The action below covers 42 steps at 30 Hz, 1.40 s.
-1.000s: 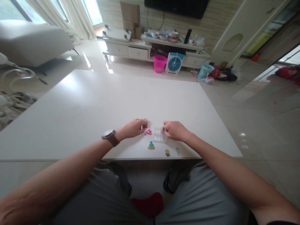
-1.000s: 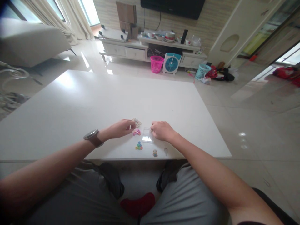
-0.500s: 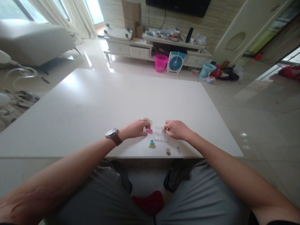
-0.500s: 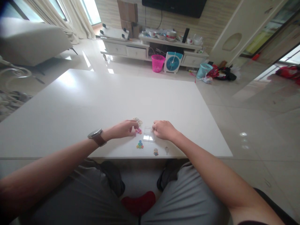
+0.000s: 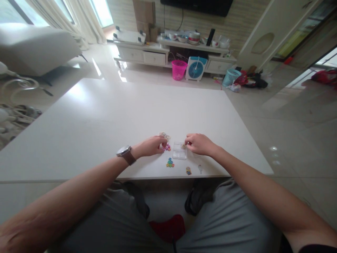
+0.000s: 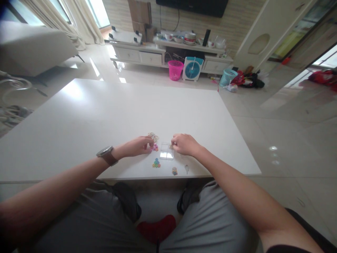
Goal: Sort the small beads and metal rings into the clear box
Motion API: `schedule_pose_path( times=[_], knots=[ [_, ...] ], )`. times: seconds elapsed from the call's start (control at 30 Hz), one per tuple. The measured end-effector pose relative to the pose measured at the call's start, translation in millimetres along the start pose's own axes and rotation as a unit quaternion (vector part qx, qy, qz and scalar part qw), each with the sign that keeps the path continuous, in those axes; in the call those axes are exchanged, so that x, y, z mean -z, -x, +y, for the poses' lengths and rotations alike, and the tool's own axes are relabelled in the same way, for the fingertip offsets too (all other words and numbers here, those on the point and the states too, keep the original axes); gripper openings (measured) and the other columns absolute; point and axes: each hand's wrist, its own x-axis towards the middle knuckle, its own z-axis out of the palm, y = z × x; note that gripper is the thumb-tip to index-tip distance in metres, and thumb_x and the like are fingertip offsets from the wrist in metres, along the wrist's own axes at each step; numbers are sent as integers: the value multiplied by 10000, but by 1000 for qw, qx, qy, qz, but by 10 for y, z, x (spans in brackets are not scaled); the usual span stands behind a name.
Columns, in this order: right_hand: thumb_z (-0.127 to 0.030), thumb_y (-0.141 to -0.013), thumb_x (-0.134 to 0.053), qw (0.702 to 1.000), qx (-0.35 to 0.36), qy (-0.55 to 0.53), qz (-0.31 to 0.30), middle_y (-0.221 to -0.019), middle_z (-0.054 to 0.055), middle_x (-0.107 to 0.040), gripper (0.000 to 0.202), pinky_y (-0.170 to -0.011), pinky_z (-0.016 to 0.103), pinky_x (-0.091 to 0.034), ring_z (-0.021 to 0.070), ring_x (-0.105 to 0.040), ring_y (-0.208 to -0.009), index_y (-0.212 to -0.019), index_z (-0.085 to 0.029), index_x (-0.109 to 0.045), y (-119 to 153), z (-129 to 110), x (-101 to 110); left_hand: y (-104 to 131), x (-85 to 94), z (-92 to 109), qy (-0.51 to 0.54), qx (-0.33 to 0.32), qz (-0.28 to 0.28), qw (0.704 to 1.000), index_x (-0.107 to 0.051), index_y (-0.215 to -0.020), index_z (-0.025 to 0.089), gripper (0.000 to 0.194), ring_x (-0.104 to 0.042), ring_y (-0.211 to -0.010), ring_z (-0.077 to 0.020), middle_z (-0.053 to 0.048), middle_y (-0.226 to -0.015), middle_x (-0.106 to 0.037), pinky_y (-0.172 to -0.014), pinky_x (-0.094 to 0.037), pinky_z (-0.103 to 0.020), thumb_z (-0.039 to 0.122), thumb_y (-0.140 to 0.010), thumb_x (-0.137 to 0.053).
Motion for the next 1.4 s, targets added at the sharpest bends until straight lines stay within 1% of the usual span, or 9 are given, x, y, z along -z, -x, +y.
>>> schedule_pose_path(
  times=[0.17, 0.3, 0.37, 0.53, 0.63, 0.7, 0.83, 1.07, 1.4],
  knots=[
    [-211, -862, -534, 1000, 6, -13, 10, -920, 23, -675, 203, -635, 261, -321, 144, -577, -748, -873, -229, -737, 8, 8, 8, 1, 2, -42, -18, 9, -24, 1000, -587, -716, 170, 56, -519, -666, -135, -24, -774, -585, -614, -384, -250, 129, -754, -587],
    [-214, -863, -534, 1000, 5, -21, 15, -917, 23, -678, 205, -638, 262, -326, 145, -580, -750, -876, -228, -738, 26, 12, 13, 23, 82, -100, -10, 25, -35, 999, -617, -815, 178, 95, -529, -662, -135, -13, -793, -606, -608, -390, -246, 213, -741, -666],
    [-219, -867, -534, 1000, 4, -20, 21, -922, 27, -681, 204, -646, 263, -331, 146, -582, -754, -875, -224, -737, 35, 14, 17, 29, 133, -146, -11, 46, -8, 999, -625, -863, 177, 137, -532, -655, -132, -21, -833, -619, -609, -399, -249, 264, -766, -666],
    [-232, -874, -539, 999, 5, -23, 28, -934, 24, -686, 197, -654, 260, -336, 149, -594, -777, -876, -223, -735, 41, 20, 20, 3, 138, -333, -17, 115, 120, 986, -649, -1001, 164, 223, -564, -692, -136, -59, -949, -615, -657, -451, -271, 309, -843, -589],
    [-240, -879, -539, 999, 5, -24, 21, -937, 21, -685, 196, -652, 258, -336, 148, -594, -777, -890, -228, -735, 33, 20, 16, -32, 44, -443, -24, 120, 125, 985, -650, -1197, 171, 389, -579, -716, -140, -79, -1047, -595, -705, -479, -290, 309, -838, -598],
    [-243, -883, -538, 1000, 7, -21, 17, -940, 21, -683, 197, -652, 258, -334, 147, -592, -773, -897, -229, -734, 28, 17, 17, -57, -19, -485, -31, 117, 127, 984, -650, -1251, 196, 403, -579, -721, -137, -79, -1076, -587, -753, -485, -299, 285, -872, -544],
    [-239, -883, -535, 1000, 9, -17, 16, -942, 21, -680, 195, -651, 257, -328, 145, -585, -768, -892, -230, -730, 33, 5, 30, -93, -69, -491, -32, 109, 123, 986, -722, -1125, 214, 324, -579, -723, -139, -68, -1045, -601, -808, -477, -304, 261, -897, -497],
    [-223, -873, -528, 999, 9, -24, 23, -929, 19, -680, 204, -642, 257, -323, 140, -578, -749, -891, -226, -731, 57, 15, 35, -103, -8, -459, -32, 117, 113, 986, -692, -864, 173, 161, -566, -695, -158, -67, -923, -630, -696, -447, -294, 266, -844, -562],
    [-222, -875, -532, 999, 11, -27, 20, -942, 24, -688, 204, -659, 258, -337, 142, -587, -765, -895, -224, -735, 39, 37, 12, -80, 121, -433, -33, 150, 134, 979, -692, -807, 187, 152, -609, -707, -181, -46, -772, -689, -665, -425, -276, 269, -836, -567]
  ],
)
